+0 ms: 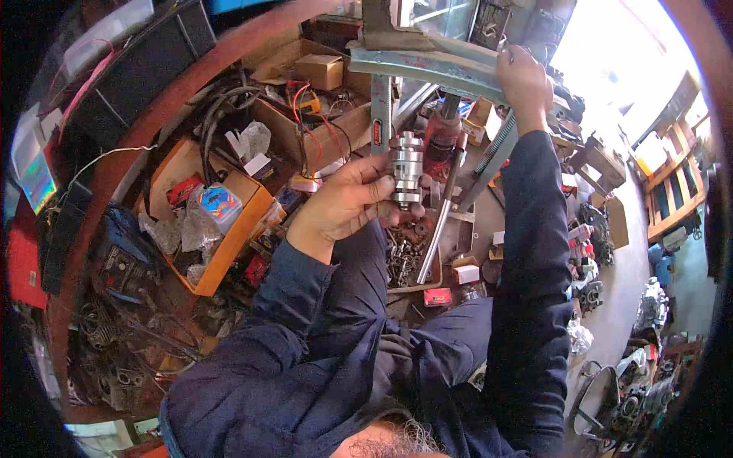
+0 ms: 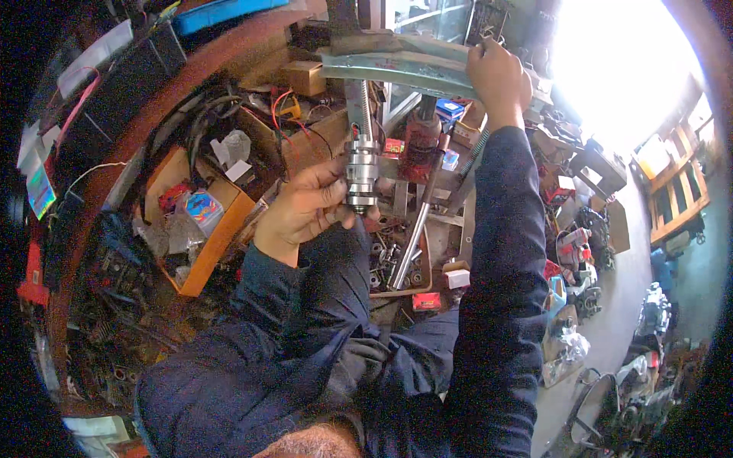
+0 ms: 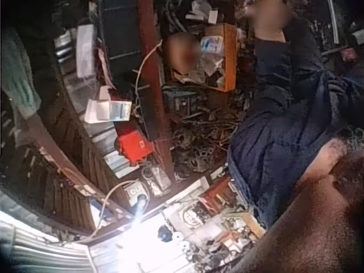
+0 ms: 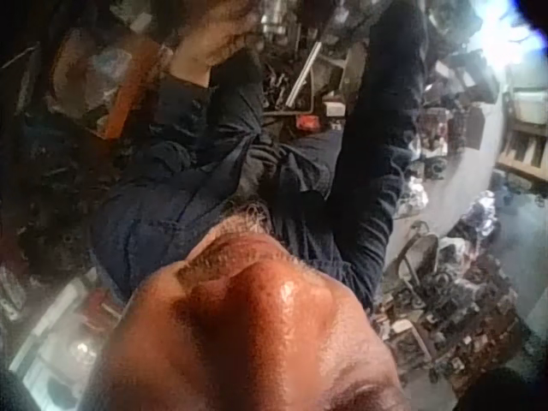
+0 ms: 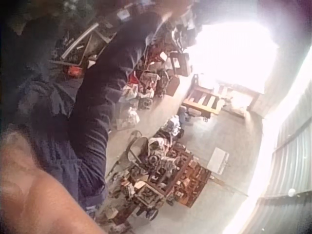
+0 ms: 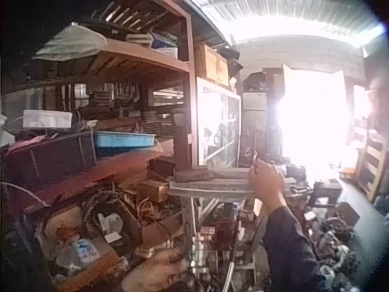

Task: The person holds a metal camshaft, rotates it in their hands to view different sides, and kemudian places it on a metal stand.

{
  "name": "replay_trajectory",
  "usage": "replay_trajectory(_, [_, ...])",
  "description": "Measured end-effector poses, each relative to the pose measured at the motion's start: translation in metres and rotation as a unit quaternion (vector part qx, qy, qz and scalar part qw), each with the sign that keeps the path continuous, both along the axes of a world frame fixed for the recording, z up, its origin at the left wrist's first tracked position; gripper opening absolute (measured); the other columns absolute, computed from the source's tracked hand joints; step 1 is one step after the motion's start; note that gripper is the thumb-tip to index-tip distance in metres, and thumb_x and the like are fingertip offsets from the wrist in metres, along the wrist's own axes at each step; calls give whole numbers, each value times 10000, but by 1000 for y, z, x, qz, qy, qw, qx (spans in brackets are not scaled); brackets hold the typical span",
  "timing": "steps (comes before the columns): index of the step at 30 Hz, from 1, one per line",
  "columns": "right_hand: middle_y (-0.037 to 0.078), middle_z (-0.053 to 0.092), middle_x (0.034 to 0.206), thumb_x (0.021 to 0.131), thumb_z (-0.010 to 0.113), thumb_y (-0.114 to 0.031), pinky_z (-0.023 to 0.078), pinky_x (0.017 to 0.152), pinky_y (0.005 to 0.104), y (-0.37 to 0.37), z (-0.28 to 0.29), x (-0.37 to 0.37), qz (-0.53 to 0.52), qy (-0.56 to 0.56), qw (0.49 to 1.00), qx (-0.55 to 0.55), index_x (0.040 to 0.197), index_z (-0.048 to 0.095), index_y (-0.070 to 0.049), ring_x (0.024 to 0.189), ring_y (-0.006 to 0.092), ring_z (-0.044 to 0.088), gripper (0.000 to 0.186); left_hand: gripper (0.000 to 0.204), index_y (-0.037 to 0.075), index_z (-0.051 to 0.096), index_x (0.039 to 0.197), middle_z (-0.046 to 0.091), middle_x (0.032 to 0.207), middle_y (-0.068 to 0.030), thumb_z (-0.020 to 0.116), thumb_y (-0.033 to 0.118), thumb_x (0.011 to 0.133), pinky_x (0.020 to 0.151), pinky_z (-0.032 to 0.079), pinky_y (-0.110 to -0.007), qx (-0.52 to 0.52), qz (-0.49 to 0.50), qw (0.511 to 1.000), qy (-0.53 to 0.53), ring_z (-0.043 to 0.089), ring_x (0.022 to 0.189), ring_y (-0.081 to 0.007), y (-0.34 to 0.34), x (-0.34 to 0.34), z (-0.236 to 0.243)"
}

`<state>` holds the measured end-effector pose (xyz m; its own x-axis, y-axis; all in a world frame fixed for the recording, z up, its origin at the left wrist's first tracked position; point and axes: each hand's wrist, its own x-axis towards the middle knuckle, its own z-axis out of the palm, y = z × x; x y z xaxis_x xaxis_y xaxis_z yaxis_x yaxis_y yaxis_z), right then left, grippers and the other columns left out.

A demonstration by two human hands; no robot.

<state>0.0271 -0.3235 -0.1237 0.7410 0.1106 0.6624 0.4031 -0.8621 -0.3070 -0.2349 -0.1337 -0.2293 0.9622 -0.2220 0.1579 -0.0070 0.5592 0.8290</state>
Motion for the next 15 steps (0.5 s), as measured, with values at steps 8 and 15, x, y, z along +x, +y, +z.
replay_trajectory(8, [190,710,1027,931,460,-408,511,865,498,0,2,-4,-15,15,1000,-1,1110,692,-167,981,404,668,379,524,47,352,1467,622,1273,-187,554,155,996,630,537,-247,40,54,996,-50,701,961,-249,-7,-10,13])
replay_trajectory(15, [202,710,994,940,455,-391,520,820,524,-2,1,1,-5,4,1000,-2,1039,683,-131,945,419,671,360,680,83,297,1492,610,1285,-209,657,238,937,640,520,-263,35,81,994,-66,689,951,-244,-14,-18,23])
